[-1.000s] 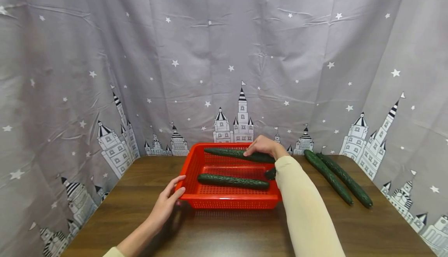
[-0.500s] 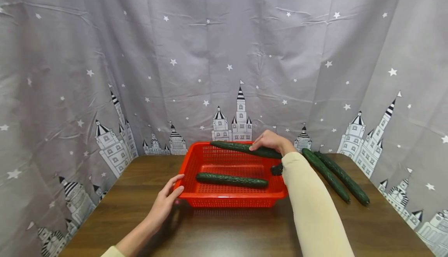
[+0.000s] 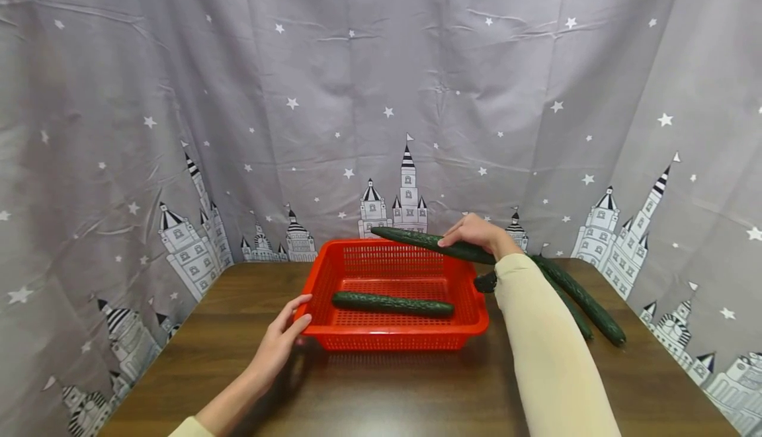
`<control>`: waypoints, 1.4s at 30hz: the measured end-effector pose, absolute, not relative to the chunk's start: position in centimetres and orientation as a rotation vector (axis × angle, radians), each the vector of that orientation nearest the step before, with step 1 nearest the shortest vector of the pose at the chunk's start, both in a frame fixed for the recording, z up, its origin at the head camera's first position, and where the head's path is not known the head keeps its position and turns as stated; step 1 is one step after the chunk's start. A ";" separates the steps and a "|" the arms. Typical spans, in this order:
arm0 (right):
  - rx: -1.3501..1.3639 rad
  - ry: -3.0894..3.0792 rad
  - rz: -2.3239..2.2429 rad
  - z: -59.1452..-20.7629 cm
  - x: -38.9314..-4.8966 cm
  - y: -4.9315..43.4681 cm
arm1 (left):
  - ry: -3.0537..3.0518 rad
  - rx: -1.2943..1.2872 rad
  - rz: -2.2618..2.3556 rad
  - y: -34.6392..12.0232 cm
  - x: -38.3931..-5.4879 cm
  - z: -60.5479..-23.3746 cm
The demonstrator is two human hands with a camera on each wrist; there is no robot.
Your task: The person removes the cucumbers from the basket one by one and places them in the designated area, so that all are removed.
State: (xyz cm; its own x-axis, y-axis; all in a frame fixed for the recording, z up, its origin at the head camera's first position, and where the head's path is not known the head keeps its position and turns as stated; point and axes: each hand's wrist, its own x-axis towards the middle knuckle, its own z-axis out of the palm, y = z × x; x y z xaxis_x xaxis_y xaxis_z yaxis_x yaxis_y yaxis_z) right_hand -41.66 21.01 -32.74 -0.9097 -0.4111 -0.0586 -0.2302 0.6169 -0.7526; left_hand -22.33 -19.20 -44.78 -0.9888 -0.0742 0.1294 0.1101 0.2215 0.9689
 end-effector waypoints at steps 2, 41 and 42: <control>-0.514 2.635 -1.170 -32.5 -41.5 21.4 | -2.332 -0.035 -1.878 -19.2 -22.4 -44.8; -0.331 2.635 -1.392 -34.4 -39.3 30.6 | -2.325 -0.065 -1.905 -19.1 -22.2 -44.8; -0.326 2.639 -1.388 -34.4 -39.3 30.8 | -2.326 -0.065 -1.904 -19.1 -22.2 -44.8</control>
State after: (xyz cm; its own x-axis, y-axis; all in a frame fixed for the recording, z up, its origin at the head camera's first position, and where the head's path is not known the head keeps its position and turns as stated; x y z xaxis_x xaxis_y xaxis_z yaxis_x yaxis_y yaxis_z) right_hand -39.25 30.79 -34.41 -0.9664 -0.2559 -0.0248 -0.1245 0.5504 -0.8256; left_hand -22.25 -19.13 -44.77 -0.9900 -0.0521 0.1312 0.1184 0.2005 0.9725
